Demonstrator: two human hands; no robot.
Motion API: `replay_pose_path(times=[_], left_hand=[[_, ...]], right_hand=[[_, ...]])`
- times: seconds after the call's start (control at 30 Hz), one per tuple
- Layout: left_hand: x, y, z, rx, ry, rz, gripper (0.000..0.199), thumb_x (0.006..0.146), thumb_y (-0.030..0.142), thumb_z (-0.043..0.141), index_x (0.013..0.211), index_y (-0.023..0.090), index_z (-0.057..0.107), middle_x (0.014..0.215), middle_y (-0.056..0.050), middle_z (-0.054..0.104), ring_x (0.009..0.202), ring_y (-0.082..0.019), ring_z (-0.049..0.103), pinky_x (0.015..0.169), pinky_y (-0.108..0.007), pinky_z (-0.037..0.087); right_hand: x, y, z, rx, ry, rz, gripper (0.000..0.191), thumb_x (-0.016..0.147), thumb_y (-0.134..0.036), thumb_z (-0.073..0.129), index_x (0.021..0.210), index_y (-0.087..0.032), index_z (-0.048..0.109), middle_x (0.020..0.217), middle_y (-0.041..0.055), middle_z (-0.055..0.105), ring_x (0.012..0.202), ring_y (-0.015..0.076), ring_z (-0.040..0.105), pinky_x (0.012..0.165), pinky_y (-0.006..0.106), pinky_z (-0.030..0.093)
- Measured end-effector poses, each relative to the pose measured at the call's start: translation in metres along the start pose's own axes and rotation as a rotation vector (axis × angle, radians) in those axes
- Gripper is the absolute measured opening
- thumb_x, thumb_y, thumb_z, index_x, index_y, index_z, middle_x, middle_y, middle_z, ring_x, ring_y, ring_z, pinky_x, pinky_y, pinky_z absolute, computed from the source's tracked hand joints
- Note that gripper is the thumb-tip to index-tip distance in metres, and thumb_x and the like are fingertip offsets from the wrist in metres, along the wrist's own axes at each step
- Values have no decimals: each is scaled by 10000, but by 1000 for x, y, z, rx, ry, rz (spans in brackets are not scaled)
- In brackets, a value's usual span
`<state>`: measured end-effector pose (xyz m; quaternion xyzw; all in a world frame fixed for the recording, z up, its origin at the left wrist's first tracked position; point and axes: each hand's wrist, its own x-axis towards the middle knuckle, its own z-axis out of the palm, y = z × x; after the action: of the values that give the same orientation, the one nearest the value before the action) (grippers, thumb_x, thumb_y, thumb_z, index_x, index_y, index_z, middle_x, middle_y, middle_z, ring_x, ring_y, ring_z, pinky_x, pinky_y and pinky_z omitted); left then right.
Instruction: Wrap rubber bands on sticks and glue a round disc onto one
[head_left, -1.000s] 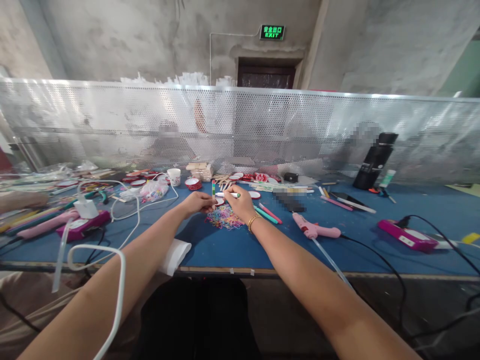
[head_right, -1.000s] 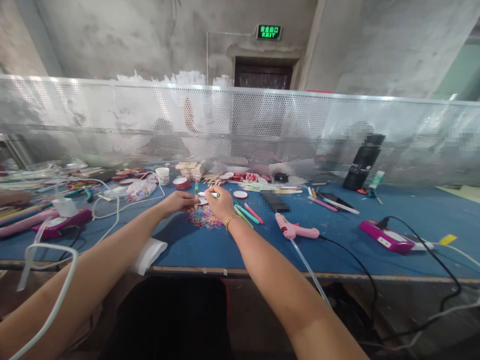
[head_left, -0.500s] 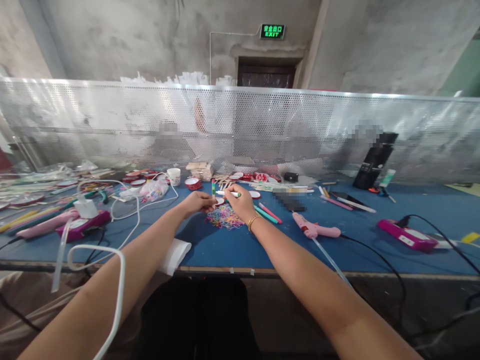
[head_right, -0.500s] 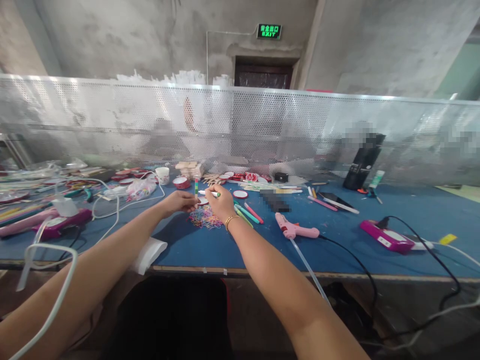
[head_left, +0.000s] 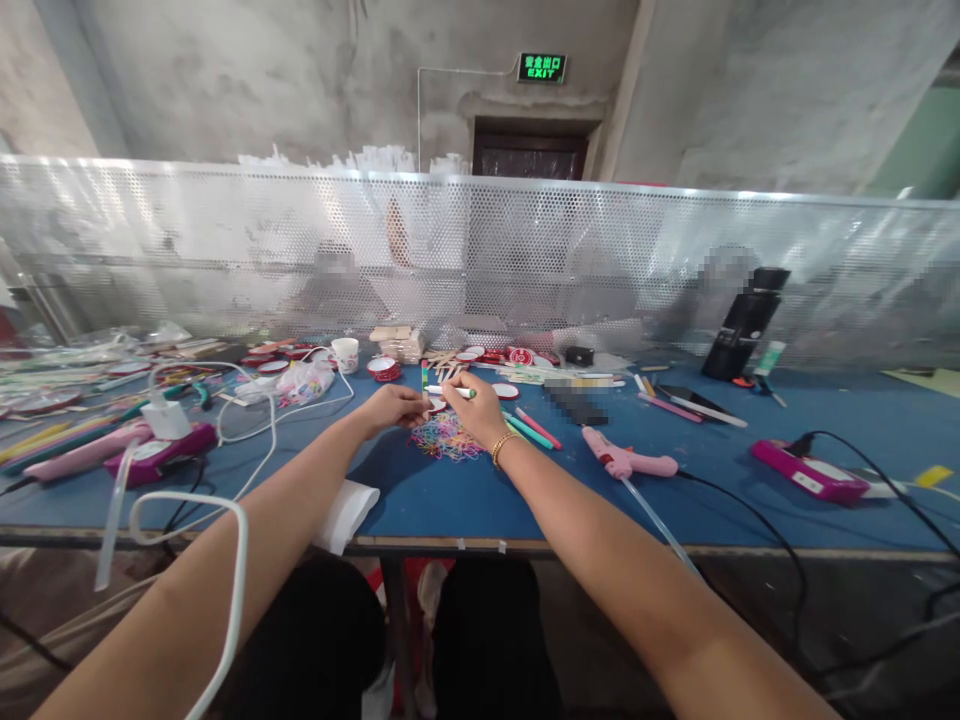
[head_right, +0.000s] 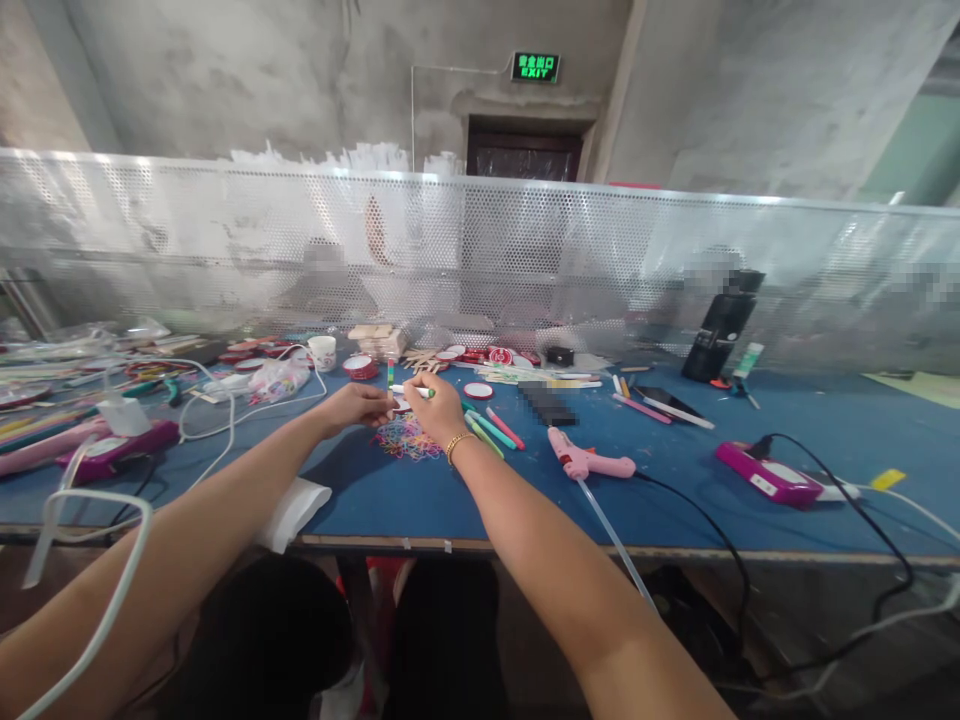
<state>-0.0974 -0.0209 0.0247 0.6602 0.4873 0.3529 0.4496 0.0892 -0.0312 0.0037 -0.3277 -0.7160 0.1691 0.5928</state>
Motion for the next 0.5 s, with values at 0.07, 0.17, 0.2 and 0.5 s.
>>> replay_pose_path(times=[0.07, 0.17, 0.2, 0.5], left_hand=[[-1, 2, 1, 7, 3, -3, 341, 593, 428, 797, 704, 118, 711, 637, -47, 666, 555, -105, 571, 595, -251, 465], [-3, 4, 2, 10, 8, -6, 290, 626, 396, 781, 684, 121, 707, 636, -48, 665, 555, -101, 567, 589, -243, 461], [-3, 4, 2, 10, 8, -5, 277, 634, 387, 777, 679, 123, 707, 638, -48, 665, 557, -100, 567, 585, -239, 460], [-1, 3, 2, -4, -3, -2, 291, 617, 396, 785, 667, 122, 703, 625, -47, 662, 541, -98, 561, 562, -229, 453]], right_hand=[[0, 0, 0, -8, 3, 0, 184, 828, -320, 492, 732, -206, 599, 749, -9, 628, 757, 155, 565, 751, 260, 422], [0, 1, 0, -15, 15, 15, 192, 831, -321, 483, 719, -208, 590, 732, -12, 622, 736, 154, 560, 739, 261, 423], [0, 0, 0, -13, 13, 14, 194, 833, -324, 481, 721, -209, 590, 733, -12, 623, 736, 154, 560, 740, 261, 423], [0, 0, -1, -2, 6, 15, 202, 833, -328, 475, 718, -205, 587, 737, -11, 630, 745, 153, 570, 748, 262, 427]])
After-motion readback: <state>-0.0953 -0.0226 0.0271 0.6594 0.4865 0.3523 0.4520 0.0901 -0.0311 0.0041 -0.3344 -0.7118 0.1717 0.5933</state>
